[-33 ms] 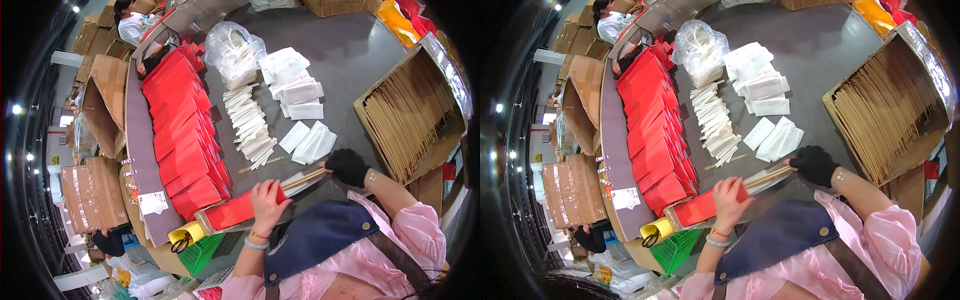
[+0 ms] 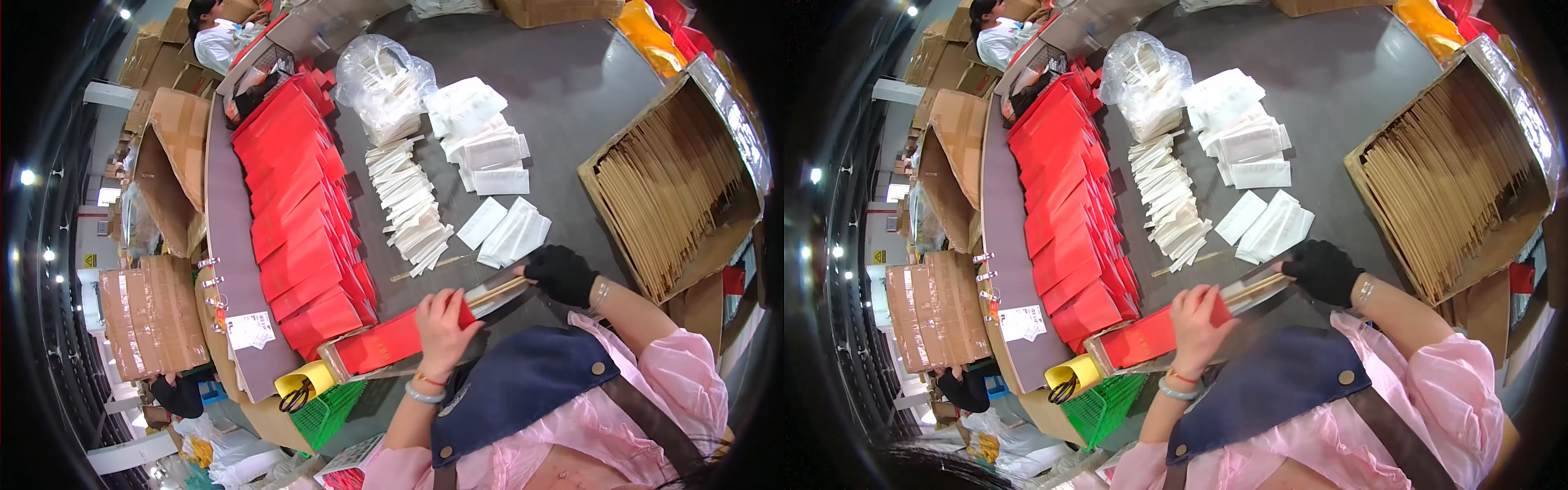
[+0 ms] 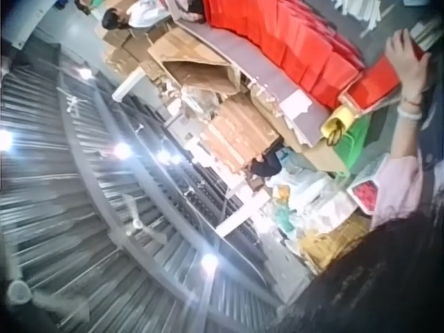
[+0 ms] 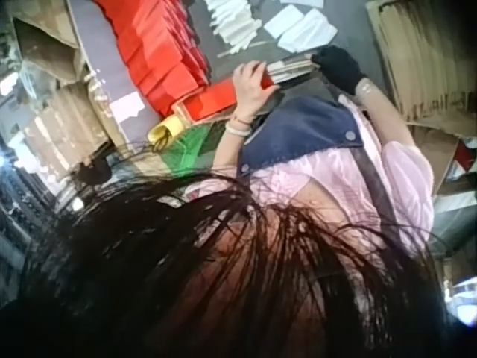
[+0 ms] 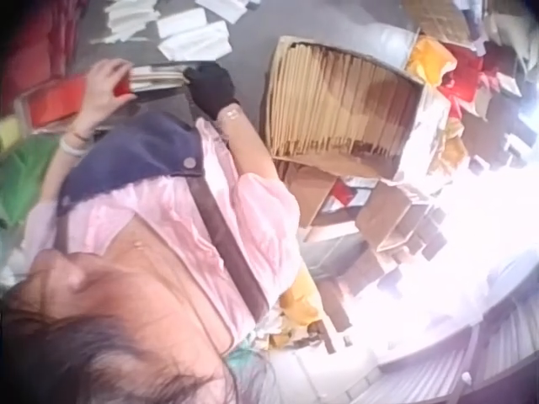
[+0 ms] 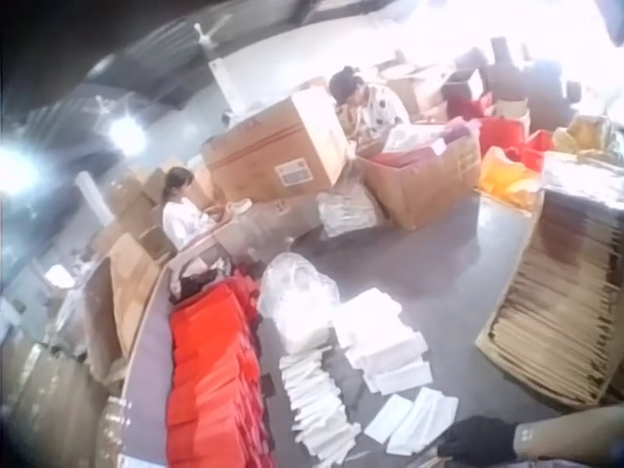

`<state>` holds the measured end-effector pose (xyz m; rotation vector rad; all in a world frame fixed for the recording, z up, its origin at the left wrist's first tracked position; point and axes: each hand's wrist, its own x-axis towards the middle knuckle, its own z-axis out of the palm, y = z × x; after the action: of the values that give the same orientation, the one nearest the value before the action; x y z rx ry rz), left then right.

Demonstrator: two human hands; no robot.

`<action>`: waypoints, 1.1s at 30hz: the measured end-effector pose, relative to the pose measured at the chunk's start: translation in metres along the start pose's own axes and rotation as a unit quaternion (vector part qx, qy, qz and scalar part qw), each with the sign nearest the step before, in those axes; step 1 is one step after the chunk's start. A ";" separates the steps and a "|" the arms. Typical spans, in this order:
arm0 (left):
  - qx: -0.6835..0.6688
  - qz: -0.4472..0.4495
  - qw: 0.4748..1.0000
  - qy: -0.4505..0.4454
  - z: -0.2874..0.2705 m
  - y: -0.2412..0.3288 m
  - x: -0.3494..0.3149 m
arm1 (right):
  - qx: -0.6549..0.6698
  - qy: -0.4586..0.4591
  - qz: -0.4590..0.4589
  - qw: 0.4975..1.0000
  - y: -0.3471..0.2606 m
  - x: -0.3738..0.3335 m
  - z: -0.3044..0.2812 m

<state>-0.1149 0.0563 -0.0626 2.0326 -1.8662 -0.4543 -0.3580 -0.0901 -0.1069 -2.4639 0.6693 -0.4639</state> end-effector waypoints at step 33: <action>0.018 -0.236 0.969 0.065 0.020 -0.030 -0.012 | -0.124 -0.090 0.103 0.983 -0.058 0.034 -0.035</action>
<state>-0.0988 0.0696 -0.0939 2.4677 -1.3146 -0.3926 -0.3254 -0.0803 -0.0391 -2.5876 0.9405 -0.0805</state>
